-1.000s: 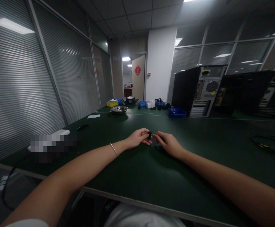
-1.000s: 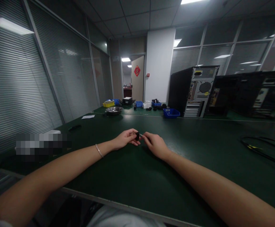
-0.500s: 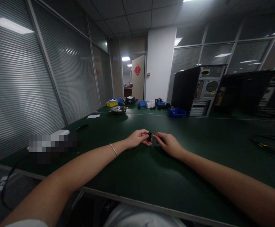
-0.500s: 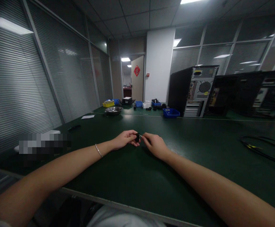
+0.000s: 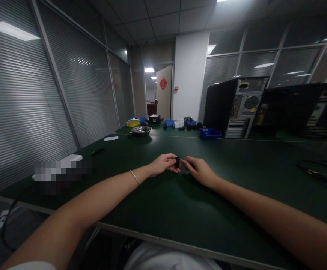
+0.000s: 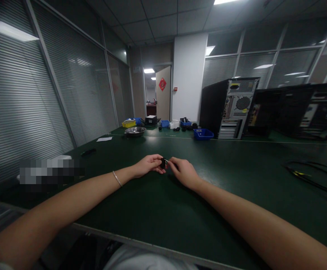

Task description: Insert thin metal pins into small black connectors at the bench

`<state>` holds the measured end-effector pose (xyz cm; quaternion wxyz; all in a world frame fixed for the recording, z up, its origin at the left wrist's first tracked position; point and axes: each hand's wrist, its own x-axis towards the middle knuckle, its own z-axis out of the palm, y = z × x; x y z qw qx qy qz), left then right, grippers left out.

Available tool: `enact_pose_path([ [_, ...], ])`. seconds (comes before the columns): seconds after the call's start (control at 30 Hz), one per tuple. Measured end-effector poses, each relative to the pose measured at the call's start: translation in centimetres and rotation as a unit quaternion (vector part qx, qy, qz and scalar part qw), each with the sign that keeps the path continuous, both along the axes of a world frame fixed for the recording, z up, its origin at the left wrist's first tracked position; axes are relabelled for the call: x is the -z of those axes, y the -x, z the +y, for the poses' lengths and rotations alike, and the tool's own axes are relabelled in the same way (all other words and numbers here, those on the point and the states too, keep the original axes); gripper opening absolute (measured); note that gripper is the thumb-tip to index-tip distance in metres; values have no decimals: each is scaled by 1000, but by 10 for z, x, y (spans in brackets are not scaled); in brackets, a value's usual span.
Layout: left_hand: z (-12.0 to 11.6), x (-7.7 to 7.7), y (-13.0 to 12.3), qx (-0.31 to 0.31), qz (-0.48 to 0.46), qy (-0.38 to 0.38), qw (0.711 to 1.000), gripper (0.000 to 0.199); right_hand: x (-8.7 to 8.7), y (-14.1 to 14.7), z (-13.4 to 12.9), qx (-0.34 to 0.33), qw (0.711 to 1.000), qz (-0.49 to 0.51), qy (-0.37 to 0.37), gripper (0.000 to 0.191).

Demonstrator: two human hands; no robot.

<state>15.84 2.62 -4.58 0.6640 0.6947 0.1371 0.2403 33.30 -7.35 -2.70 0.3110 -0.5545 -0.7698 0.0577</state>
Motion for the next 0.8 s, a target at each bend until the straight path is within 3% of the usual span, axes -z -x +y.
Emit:
enact_pose_path([
  [0.8,-1,2,-1,-12,-3,-35,999,34,1,0,0,17,1000,-14,-5,28],
])
